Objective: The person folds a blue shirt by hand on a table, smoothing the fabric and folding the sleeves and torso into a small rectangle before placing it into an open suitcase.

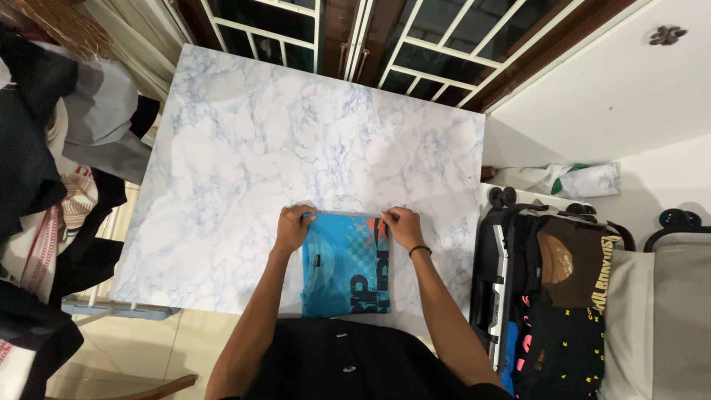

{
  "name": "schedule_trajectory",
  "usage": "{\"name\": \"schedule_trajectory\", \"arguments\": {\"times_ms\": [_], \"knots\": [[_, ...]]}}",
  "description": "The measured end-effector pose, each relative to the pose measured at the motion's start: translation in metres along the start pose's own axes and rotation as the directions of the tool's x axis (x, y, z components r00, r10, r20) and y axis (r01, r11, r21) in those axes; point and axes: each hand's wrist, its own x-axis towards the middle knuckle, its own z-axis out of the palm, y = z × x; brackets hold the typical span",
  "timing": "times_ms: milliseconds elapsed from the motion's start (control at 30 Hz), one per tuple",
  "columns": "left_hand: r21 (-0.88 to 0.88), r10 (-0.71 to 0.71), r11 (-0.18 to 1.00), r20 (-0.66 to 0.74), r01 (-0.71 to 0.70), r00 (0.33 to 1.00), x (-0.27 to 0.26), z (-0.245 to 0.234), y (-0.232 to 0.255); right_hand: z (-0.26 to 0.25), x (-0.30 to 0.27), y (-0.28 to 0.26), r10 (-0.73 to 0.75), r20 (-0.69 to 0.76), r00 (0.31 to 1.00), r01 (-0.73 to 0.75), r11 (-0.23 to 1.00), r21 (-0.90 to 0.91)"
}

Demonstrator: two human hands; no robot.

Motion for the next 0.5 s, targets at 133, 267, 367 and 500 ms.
{"name": "schedule_trajectory", "arguments": {"times_ms": [133,267,367,500], "knots": [[-0.003,0.075,0.997,-0.029,-0.075,0.997,0.001,0.0,-0.004,0.025,-0.002,-0.004,0.058,-0.188,0.981,-0.071,0.995,-0.063],[-0.018,0.01,1.0,-0.011,-0.01,1.0,-0.003,0.004,-0.005,0.044,-0.009,-0.009,0.164,-0.337,0.927,-0.198,0.978,-0.07],[0.021,-0.024,0.999,0.002,0.024,1.0,-0.003,0.006,-0.003,0.039,-0.018,-0.006,0.099,-0.432,0.896,-0.09,0.995,0.042],[0.126,0.072,0.989,0.004,-0.072,0.997,-0.008,0.009,-0.003,0.016,-0.051,-0.005,0.149,-0.368,0.918,-0.161,0.987,-0.001]]}}
